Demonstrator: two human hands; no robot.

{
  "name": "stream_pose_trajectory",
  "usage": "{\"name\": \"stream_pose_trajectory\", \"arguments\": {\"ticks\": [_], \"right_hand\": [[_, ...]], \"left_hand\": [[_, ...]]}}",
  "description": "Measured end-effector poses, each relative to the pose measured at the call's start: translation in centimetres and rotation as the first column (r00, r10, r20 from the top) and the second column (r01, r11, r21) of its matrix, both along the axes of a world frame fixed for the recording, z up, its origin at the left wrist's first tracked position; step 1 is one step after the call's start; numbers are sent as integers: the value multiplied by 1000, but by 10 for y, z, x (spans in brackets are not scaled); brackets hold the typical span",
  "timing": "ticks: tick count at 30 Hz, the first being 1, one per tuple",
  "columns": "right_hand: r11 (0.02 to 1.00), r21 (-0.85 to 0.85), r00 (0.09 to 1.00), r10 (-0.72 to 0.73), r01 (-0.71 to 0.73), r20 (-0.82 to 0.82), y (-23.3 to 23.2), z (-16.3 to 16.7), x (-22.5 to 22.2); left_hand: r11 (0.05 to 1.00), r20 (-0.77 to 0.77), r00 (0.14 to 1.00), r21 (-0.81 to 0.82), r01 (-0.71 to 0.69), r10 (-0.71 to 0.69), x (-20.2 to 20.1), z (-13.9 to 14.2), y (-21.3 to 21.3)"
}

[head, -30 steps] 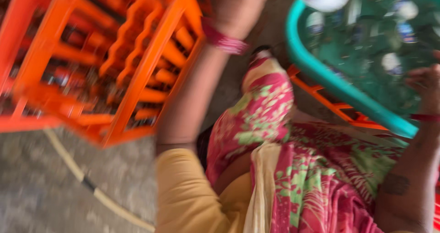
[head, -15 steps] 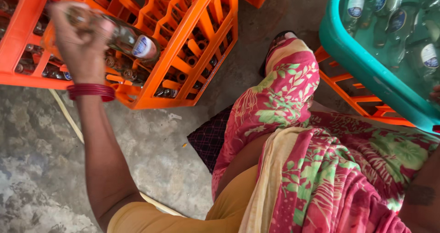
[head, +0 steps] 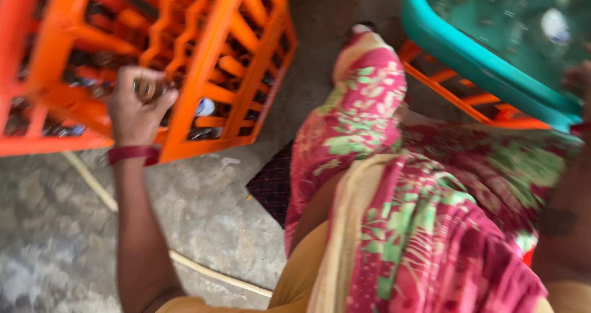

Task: The person washes glass bottles by hand in a teal basin filled with water. They repeatedly pick up bottles, rinse them, and place them into orange crates nearby.

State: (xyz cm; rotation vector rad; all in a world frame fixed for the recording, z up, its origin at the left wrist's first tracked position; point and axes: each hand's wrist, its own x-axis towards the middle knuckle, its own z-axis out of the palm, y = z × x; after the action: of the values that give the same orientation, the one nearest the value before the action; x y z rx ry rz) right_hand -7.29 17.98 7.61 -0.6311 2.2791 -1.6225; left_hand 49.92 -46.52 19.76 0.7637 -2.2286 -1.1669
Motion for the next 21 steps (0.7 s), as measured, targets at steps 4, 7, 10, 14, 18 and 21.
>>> {"name": "stream_pose_trajectory", "arguments": {"ticks": [4,7,10,14,18,21], "right_hand": [[929,-364,982,131,-72,139,-12,21,22],[896,397,979,-161,197,-123,-6,43,44],[907,379,983,-170,185,-72,-20,57,42],[616,778,989,-18,128,-148,-48,70,16],[408,894,978,164,-186,128,-95,66,2],[446,886,991,84,-129,102,-127,50,-6]], "left_hand": [[936,18,991,330,122,-135,-26,-5,2],[920,87,979,366,143,-186,-115,-36,28],[952,158,973,283,118,-167,-177,-54,55],[987,240,968,158,32,-69,-204,-33,78],[996,182,981,-66,-64,75,-248,-4,107],[981,-39,999,-188,-42,35,-282,20,137]]}}
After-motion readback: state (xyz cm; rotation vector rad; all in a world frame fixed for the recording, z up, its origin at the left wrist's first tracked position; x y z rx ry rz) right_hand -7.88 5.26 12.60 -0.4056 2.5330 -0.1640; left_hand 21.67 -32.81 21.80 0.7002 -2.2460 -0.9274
